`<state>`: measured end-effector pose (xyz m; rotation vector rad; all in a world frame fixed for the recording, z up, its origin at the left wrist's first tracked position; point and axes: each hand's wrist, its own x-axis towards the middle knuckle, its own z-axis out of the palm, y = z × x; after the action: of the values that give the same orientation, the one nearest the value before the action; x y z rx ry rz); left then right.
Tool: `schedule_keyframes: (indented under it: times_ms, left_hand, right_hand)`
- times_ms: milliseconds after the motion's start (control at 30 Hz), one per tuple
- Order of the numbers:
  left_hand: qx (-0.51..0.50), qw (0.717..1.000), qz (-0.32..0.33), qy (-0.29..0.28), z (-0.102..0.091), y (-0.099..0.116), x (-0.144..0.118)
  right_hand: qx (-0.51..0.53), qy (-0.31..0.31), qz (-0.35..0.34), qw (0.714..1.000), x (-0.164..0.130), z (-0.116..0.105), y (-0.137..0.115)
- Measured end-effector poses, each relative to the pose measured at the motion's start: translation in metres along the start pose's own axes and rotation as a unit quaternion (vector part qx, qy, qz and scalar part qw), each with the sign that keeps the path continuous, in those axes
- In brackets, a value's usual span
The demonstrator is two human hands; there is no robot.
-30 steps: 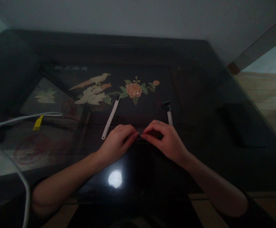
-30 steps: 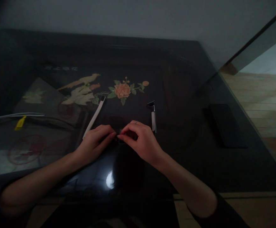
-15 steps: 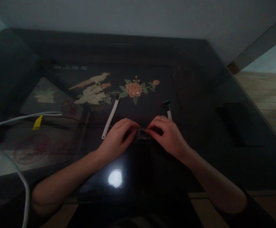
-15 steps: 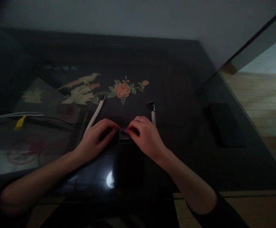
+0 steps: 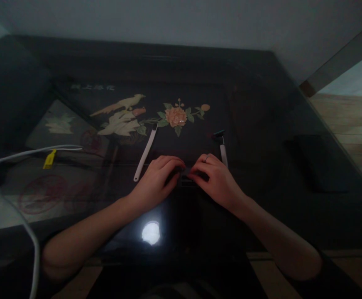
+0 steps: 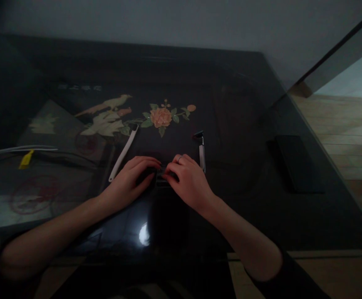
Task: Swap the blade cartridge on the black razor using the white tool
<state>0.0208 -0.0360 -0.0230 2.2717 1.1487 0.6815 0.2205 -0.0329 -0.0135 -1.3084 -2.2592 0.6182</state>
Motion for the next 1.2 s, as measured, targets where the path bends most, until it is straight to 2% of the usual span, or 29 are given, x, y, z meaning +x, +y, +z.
schedule_keyframes:
  times_ms: [667, 900, 1200]
  left_hand:
    - [0.008, 1.000, -0.001, -0.014, 0.000, -0.001, 0.001]
    - [0.003, 1.000, -0.012, -0.019, -0.002, 0.002, 0.000]
    - [0.010, 1.000, -0.013, -0.010, 0.000, 0.002, 0.002]
  right_hand:
    - [-0.024, -0.023, 0.016, 0.999, 0.000, 0.006, -0.006]
    - [0.019, 0.018, 0.035, 0.999, 0.001, -0.003, -0.004]
    - [-0.017, -0.041, 0.045, 0.998, 0.003, -0.005, -0.003]
